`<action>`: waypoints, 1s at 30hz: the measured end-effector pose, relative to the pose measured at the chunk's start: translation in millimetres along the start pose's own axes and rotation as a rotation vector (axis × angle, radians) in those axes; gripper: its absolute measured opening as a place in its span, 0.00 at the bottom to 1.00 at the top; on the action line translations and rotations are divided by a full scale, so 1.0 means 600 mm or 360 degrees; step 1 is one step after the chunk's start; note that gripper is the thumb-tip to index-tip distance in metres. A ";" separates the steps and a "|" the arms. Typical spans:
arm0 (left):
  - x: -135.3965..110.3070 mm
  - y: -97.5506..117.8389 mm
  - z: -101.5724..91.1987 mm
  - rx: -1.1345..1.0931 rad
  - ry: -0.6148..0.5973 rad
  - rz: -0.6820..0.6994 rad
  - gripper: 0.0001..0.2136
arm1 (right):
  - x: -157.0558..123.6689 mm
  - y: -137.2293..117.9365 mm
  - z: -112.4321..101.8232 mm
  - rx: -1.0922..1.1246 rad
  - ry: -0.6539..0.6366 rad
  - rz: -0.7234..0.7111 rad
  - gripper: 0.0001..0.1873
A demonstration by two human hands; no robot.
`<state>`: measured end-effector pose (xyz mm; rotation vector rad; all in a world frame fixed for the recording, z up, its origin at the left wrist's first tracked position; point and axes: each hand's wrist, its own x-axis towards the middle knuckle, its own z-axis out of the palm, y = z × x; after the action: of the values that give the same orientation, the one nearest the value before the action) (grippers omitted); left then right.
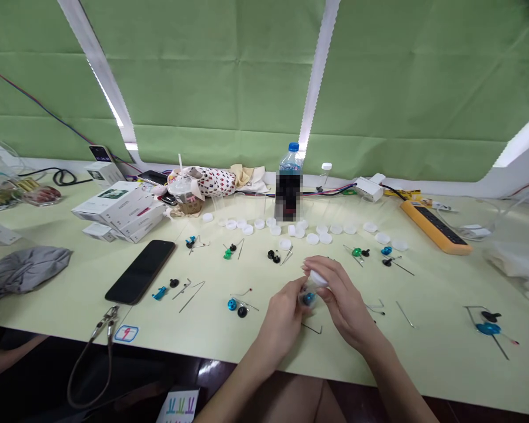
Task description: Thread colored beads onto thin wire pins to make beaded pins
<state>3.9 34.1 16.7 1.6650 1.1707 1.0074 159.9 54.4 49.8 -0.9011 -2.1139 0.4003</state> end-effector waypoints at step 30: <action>0.000 0.014 -0.012 -0.0018 0.0261 -0.0233 0.18 | -0.104 -0.024 0.031 -0.1139 -0.0440 0.0014 0.10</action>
<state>-0.5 33.8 27.0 1.4862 1.3710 1.0710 166.0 -0.3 11.5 -1.3064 -2.5576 -0.2764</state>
